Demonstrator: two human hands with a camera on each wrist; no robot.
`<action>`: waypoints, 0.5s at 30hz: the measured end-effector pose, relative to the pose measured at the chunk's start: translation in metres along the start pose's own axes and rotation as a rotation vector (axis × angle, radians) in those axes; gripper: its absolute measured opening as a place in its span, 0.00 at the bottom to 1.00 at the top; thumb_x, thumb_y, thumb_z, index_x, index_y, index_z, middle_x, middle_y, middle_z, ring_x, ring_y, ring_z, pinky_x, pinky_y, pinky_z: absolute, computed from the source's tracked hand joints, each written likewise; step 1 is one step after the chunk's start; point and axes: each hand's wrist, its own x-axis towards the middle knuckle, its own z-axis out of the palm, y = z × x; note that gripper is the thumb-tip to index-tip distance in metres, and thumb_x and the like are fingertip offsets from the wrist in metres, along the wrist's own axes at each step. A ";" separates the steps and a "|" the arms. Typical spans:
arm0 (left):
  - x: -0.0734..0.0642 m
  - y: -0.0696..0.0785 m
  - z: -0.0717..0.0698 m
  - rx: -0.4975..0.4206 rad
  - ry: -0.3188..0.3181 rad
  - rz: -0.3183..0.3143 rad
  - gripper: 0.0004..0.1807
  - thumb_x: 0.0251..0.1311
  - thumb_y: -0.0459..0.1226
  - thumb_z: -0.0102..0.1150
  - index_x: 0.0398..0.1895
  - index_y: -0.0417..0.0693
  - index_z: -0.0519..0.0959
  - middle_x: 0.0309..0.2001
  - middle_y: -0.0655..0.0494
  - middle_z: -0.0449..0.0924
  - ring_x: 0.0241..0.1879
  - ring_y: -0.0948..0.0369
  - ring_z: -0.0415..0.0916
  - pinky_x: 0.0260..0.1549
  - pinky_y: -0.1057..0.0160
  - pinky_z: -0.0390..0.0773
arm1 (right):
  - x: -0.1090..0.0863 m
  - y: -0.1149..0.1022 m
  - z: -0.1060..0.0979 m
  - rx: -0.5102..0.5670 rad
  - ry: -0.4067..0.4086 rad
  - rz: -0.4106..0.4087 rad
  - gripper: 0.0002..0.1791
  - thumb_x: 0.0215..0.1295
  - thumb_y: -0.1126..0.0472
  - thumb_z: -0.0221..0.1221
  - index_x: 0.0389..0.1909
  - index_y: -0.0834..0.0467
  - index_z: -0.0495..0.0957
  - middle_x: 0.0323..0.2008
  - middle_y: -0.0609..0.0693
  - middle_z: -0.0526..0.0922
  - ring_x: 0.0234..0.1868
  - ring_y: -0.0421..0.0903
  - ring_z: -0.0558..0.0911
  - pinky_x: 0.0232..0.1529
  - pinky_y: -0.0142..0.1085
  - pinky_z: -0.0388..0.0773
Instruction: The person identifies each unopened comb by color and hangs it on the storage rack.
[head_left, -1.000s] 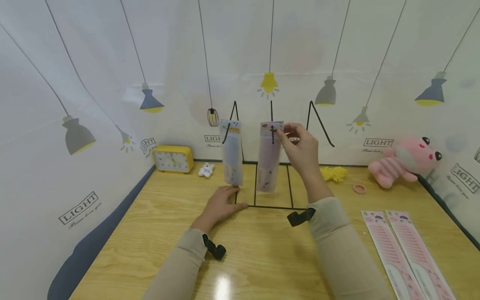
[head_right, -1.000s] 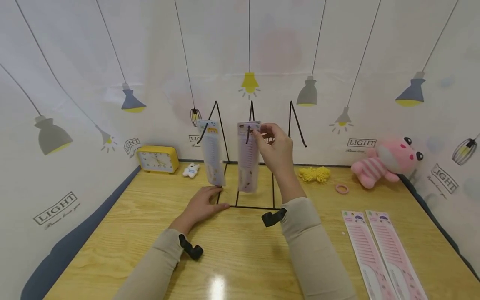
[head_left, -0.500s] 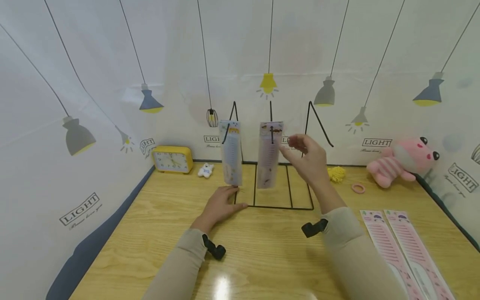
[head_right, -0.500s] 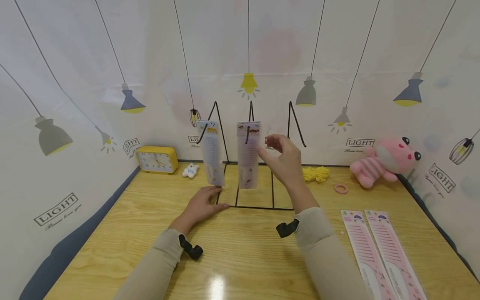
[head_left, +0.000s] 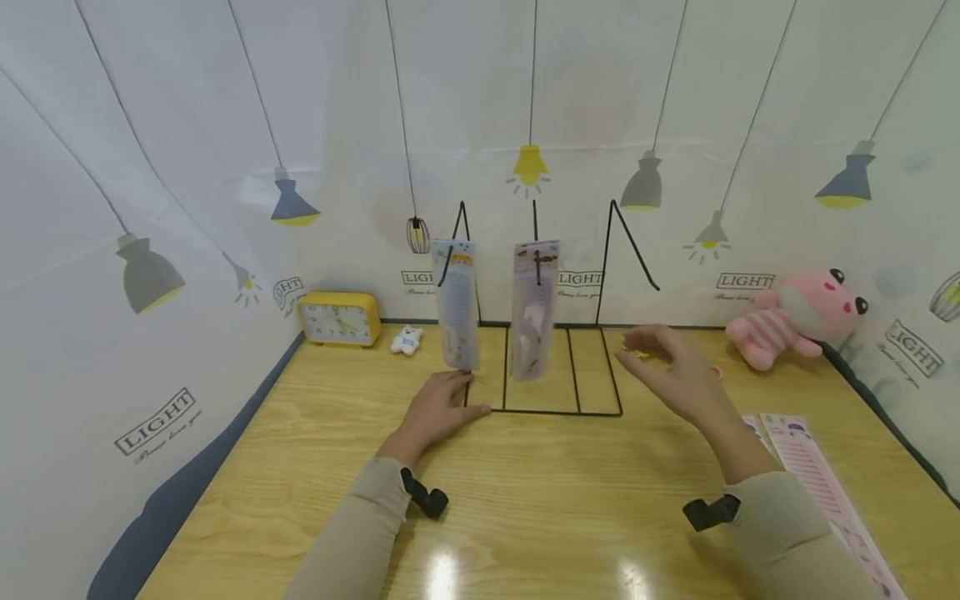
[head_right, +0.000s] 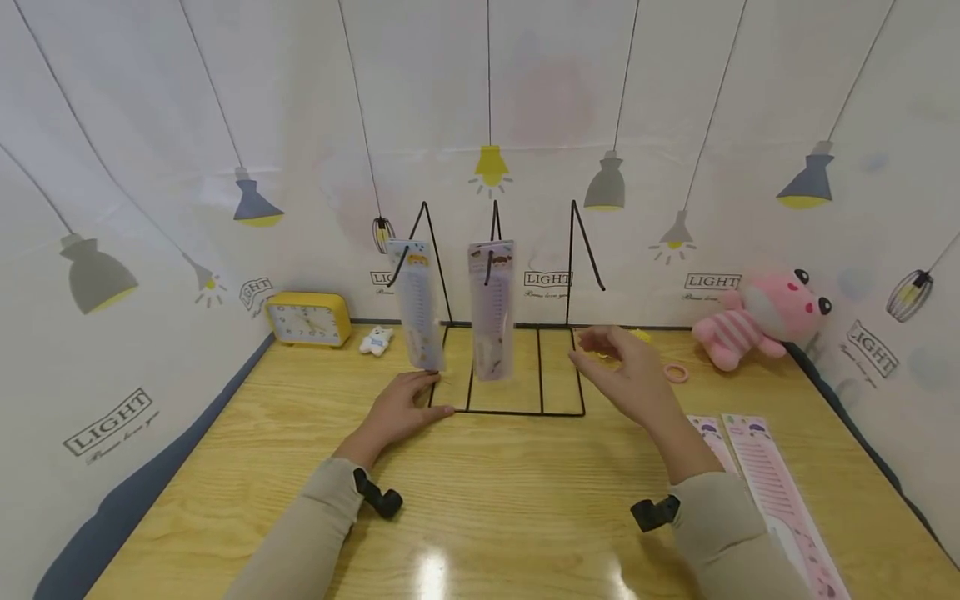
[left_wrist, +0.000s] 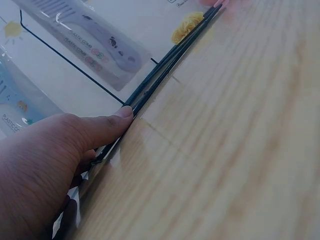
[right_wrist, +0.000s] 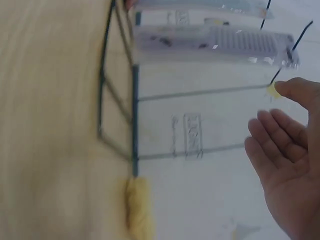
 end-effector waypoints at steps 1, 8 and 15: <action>0.000 0.000 -0.001 -0.002 0.001 -0.004 0.43 0.59 0.64 0.62 0.71 0.49 0.71 0.71 0.50 0.68 0.70 0.49 0.63 0.69 0.47 0.62 | -0.005 0.007 -0.004 -0.014 -0.026 0.013 0.23 0.71 0.46 0.61 0.57 0.58 0.77 0.53 0.55 0.82 0.58 0.58 0.79 0.59 0.57 0.74; -0.001 -0.005 -0.002 -0.001 0.002 -0.005 0.43 0.59 0.64 0.62 0.72 0.49 0.71 0.71 0.51 0.68 0.70 0.50 0.63 0.69 0.48 0.63 | -0.043 0.072 -0.045 -0.117 -0.111 0.048 0.18 0.72 0.50 0.62 0.55 0.57 0.80 0.53 0.56 0.84 0.50 0.29 0.79 0.47 0.27 0.79; -0.001 -0.005 0.001 -0.010 -0.012 -0.006 0.43 0.59 0.64 0.62 0.72 0.50 0.71 0.71 0.52 0.68 0.70 0.49 0.62 0.69 0.47 0.63 | -0.088 0.137 -0.081 -0.152 -0.075 0.186 0.21 0.70 0.49 0.63 0.56 0.58 0.80 0.48 0.50 0.85 0.43 0.16 0.73 0.38 0.17 0.74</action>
